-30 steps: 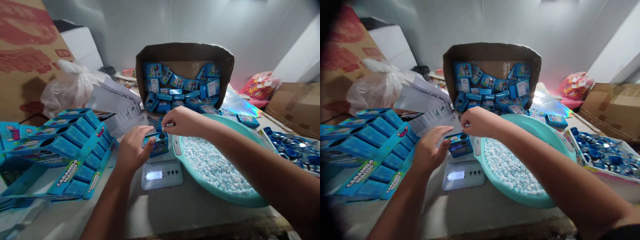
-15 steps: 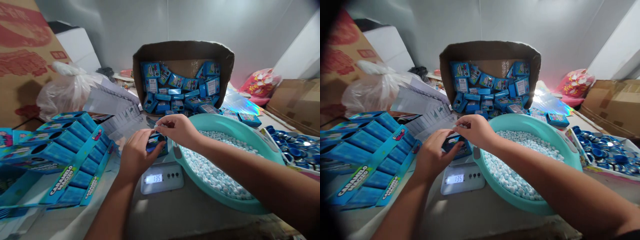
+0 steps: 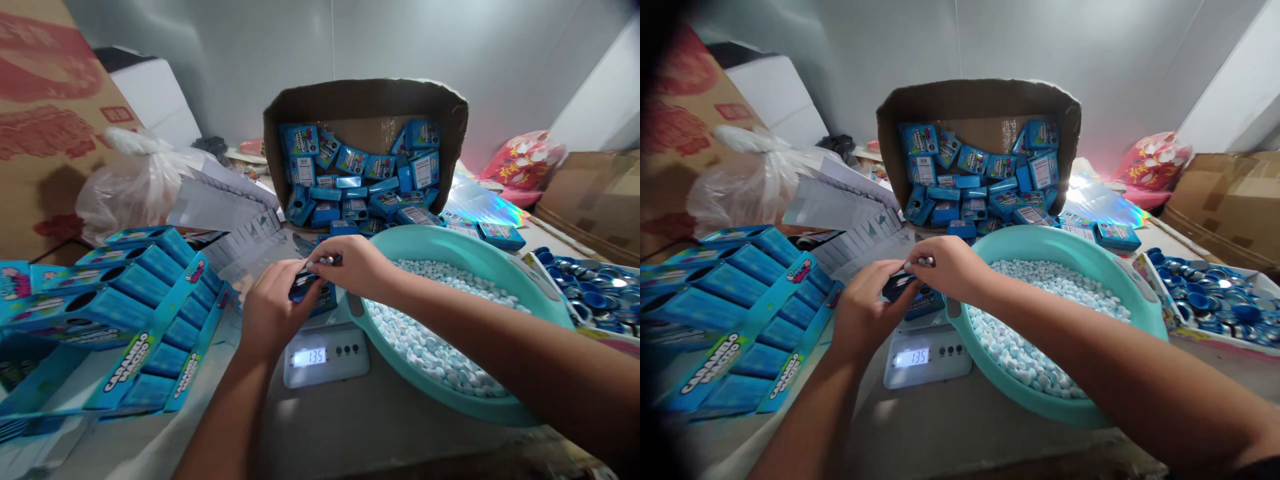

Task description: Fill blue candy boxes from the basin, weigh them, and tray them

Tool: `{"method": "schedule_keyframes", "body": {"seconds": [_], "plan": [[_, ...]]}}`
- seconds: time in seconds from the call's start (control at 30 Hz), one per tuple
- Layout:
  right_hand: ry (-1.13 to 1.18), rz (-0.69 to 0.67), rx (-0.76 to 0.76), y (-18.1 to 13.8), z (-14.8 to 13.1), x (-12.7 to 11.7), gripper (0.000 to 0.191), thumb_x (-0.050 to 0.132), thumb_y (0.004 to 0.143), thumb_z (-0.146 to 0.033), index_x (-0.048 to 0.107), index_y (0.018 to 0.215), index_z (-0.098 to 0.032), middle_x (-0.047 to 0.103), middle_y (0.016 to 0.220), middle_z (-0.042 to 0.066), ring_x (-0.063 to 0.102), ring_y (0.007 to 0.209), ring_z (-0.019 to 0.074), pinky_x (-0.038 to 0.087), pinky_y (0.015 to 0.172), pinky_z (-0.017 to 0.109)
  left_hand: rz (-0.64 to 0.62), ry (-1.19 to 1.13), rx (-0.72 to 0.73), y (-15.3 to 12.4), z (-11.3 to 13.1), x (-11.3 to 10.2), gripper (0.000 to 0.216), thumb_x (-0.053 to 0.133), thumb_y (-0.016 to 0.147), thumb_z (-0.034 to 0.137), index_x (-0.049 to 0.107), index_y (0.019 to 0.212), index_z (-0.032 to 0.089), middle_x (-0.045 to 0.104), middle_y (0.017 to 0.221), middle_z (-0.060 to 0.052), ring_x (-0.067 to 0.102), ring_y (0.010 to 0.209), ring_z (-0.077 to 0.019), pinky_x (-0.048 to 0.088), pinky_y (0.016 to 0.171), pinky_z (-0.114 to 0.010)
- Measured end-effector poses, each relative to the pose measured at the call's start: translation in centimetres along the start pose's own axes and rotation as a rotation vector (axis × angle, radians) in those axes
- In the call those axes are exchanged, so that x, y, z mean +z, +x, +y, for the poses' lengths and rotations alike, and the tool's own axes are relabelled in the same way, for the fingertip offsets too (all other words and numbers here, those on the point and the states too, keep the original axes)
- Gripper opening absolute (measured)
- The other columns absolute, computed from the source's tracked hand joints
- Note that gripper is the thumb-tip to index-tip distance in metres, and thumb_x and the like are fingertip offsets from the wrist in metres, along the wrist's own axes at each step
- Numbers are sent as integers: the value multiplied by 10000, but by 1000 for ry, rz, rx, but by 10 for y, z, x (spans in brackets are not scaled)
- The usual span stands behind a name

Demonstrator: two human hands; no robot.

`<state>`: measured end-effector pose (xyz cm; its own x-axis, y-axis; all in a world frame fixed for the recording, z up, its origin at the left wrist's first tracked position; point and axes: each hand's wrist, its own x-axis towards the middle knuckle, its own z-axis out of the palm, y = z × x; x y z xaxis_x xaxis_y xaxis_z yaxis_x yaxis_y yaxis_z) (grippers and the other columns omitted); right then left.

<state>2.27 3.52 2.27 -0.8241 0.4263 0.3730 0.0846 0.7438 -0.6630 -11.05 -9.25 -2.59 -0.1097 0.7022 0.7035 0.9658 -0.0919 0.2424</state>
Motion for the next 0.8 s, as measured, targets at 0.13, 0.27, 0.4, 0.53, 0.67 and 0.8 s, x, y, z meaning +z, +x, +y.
{"method": "schedule_keyframes", "body": {"seconds": [0.13, 0.27, 0.4, 0.53, 0.67, 0.8], "plan": [[-69, -41, -44, 0, 0, -3, 97, 682, 860, -134, 764, 898, -169, 700, 843, 20, 573, 755, 127, 396, 703, 243, -2, 31, 9, 1, 0, 0, 293, 613, 916, 418, 637, 1092, 185, 726, 1038, -101, 679, 976, -248, 524, 865, -363], [-97, -69, -45, -1, -1, -4, 99, 677, 868, -149, 760, 914, -176, 706, 859, 23, 577, 764, 133, 399, 716, 249, -23, 26, 23, 2, -1, 0, 281, 607, 918, 412, 640, 1080, 184, 732, 1031, -105, 680, 964, -245, 524, 848, -366], [-132, -98, -41, -2, -1, -6, 102, 681, 857, -147, 759, 915, -179, 705, 855, 22, 572, 749, 133, 398, 711, 252, -41, 40, 35, 1, -2, 1, 296, 608, 915, 425, 643, 1078, 180, 734, 1022, -109, 681, 958, -259, 526, 836, -381], [-146, -107, -82, -2, -1, -7, 126, 676, 846, -105, 759, 922, -162, 703, 855, 29, 585, 792, 145, 412, 740, 259, -50, 41, 55, 1, -4, 0, 300, 618, 911, 425, 649, 1070, 173, 736, 1017, -110, 687, 957, -265, 529, 833, -385], [-159, -118, -169, -3, -1, -7, 126, 650, 864, -67, 749, 886, -142, 682, 866, 47, 592, 841, 155, 430, 768, 267, -51, 14, 57, 1, -4, -2, 308, 635, 906, 419, 653, 1084, 169, 735, 1030, -107, 688, 967, -262, 531, 844, -383], [-186, -153, -216, -3, -1, -6, 136, 632, 866, -45, 736, 872, -131, 683, 893, 70, 598, 893, 171, 447, 802, 278, -53, -1, 53, 1, -4, -2, 300, 642, 905, 408, 663, 1074, 161, 734, 1034, -105, 691, 972, -260, 534, 849, -383]]}}
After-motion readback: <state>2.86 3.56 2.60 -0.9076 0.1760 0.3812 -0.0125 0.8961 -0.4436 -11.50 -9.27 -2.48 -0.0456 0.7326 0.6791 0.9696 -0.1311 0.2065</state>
